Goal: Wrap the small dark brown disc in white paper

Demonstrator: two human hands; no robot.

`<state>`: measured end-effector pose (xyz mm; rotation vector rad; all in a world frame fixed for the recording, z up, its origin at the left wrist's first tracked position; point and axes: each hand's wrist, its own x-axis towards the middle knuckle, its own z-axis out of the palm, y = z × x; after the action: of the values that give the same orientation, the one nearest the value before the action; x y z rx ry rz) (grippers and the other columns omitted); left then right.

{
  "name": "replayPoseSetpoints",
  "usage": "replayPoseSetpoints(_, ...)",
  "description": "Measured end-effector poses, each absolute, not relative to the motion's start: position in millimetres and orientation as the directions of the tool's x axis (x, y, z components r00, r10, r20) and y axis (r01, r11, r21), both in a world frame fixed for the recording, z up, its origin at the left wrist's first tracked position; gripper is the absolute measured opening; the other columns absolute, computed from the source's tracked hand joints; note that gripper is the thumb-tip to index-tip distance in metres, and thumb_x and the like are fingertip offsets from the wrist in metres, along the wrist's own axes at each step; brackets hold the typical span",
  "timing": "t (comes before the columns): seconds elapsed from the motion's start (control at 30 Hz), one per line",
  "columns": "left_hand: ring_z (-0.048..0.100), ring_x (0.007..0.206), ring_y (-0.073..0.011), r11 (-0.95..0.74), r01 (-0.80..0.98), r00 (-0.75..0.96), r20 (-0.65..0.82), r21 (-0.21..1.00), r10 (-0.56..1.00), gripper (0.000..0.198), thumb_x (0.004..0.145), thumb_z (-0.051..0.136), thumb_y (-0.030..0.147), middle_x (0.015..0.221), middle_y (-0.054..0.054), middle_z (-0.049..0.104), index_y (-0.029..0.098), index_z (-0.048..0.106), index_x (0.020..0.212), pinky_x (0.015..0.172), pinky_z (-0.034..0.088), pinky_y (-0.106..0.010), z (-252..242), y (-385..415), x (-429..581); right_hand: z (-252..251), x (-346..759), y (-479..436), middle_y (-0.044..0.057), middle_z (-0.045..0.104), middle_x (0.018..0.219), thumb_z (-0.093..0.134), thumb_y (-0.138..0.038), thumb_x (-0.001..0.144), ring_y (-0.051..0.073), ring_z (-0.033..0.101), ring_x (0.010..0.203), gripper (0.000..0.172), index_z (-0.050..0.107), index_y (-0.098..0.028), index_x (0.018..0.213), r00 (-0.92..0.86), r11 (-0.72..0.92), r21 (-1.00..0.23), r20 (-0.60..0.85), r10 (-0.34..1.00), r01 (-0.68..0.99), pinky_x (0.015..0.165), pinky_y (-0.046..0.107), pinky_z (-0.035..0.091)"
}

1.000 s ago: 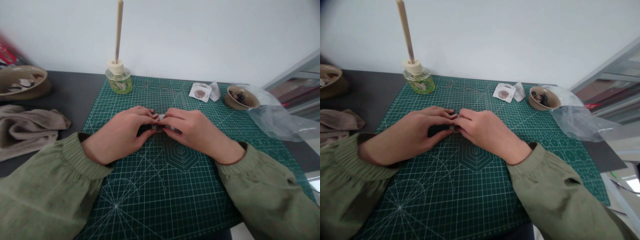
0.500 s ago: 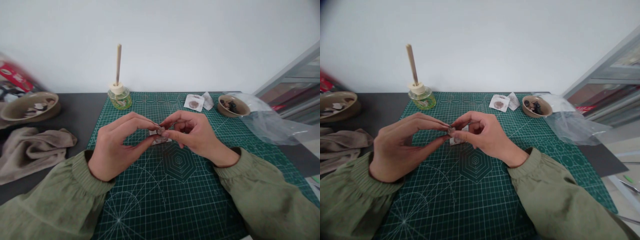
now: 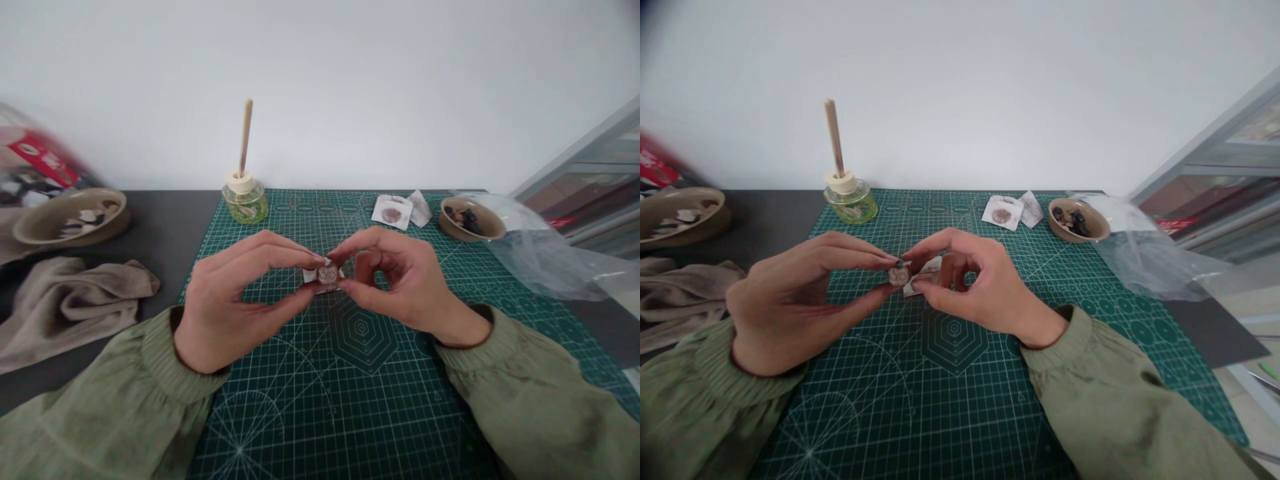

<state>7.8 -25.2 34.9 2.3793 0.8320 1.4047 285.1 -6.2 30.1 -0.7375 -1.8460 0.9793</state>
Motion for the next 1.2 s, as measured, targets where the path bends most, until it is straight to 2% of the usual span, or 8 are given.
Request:
replayPoseSetpoints(0.3, 0.092, 0.109, -0.0204, -0.798, 0.341, 0.376, 0.706, 0.497, 0.601, 0.021, 0.118, 0.09, 0.018, 0.125, 0.001, 0.095, 0.034, 0.083, 0.13, 0.097, 0.077, -0.038, 38, -27, 8, 31, 284, -4, 0.0, 0.088, 0.087, 0.114, -0.03, 0.097, 0.012, 0.067, 0.054, 0.03, 0.095, -0.024, 0.119, -0.435, 0.534, -0.844, 0.466, 0.771, 0.043, 0.051, 0.028, 0.052)
replayPoseSetpoints(0.53, 0.093, 0.104, -0.0234, -0.799, 0.362, 0.396, 0.697, 0.48, 0.598, 0.017, 0.117, 0.09, 0.019, 0.122, -0.002, 0.096, 0.032, 0.086, 0.126, 0.093, 0.079, -0.041, 36, -25, 8, 34, 283, -5, 0.003, 0.088, 0.087, 0.105, -0.035, 0.106, 0.013, 0.07, 0.058, 0.021, 0.096, -0.02, 0.118, -0.452, 0.535, -0.843, 0.456, 0.766, 0.056, 0.053, 0.027, 0.05)
replayPoseSetpoints(0.67, 0.094, 0.108, -0.0251, -0.781, 0.433, 0.425, 0.663, 0.45, 0.617, 0.01, 0.12, 0.087, 0.026, 0.124, -0.004, 0.095, 0.03, 0.086, 0.128, 0.098, 0.079, -0.04, 33, -19, 6, 32, 283, -3, -0.004, 0.075, 0.068, 0.103, -0.038, 0.107, 0.012, 0.062, 0.052, 0.024, 0.097, -0.017, 0.119, -0.422, 0.488, -0.858, 0.387, 0.82, 0.16, 0.05, 0.026, 0.042)
replayPoseSetpoints(0.73, 0.093, 0.114, -0.0274, -0.761, 0.489, 0.46, 0.615, 0.426, 0.64, 0.015, 0.12, 0.085, 0.033, 0.127, -0.006, 0.094, 0.027, 0.086, 0.134, 0.103, 0.079, -0.04, 29, -13, 3, 29, 284, 1, -0.005, 0.072, 0.068, 0.098, -0.03, 0.108, 0.011, 0.058, 0.053, 0.018, 0.097, -0.017, 0.12, -0.412, 0.55, -0.792, 0.423, 0.807, 0.264, 0.052, 0.027, 0.041)
replayPoseSetpoints(0.83, 0.093, 0.127, -0.0314, -0.742, 0.543, 0.543, 0.511, 0.392, 0.667, 0.027, 0.121, 0.077, 0.038, 0.14, -0.009, 0.095, 0.025, 0.089, 0.142, 0.116, 0.077, -0.044, 21, -5, -2, 21, 289, 10, 0.001, 0.083, 0.087, 0.091, -0.016, 0.105, 0.011, 0.061, 0.061, 0.011, 0.098, -0.016, 0.114, -0.487, 0.682, -0.612, 0.488, 0.724, 0.4, 0.06, 0.028, 0.045)
replayPoseSetpoints(0.9, 0.092, 0.138, -0.0342, -0.741, 0.558, 0.598, 0.438, 0.374, 0.672, 0.033, 0.124, 0.072, 0.042, 0.15, -0.01, 0.094, 0.025, 0.092, 0.145, 0.127, 0.074, -0.048, 15, -1, -5, 17, 291, 15, 0.005, 0.089, 0.098, 0.088, -0.012, 0.105, 0.012, 0.063, 0.064, 0.013, 0.098, -0.016, 0.113, -0.552, 0.725, -0.524, 0.476, 0.684, 0.446, 0.065, 0.03, 0.048)
replayPoseSetpoints(1.07, 0.091, 0.145, -0.0351, -0.718, 0.589, 0.636, 0.336, 0.372, 0.695, 0.039, 0.126, 0.068, 0.046, 0.158, -0.009, 0.092, 0.028, 0.096, 0.147, 0.138, 0.068, -0.05, 7, 2, -6, 17, 293, 16, 0.006, 0.092, 0.106, 0.088, -0.01, 0.106, 0.016, 0.069, 0.071, 0.016, 0.098, -0.019, 0.116, -0.6, 0.737, -0.46, 0.432, 0.673, 0.495, 0.073, 0.033, 0.053)
replayPoseSetpoints(1.2, 0.09, 0.148, -0.0345, -0.704, 0.595, 0.634, 0.312, 0.387, 0.708, 0.042, 0.127, 0.066, 0.049, 0.161, -0.006, 0.09, 0.032, 0.095, 0.152, 0.141, 0.066, -0.049, 9, 1, -3, 21, 295, 13, 0.006, 0.092, 0.105, 0.087, -0.009, 0.107, 0.016, 0.065, 0.068, 0.019, 0.098, -0.018, 0.119, -0.628, 0.759, -0.407, 0.427, 0.65, 0.508, 0.074, 0.034, 0.053)
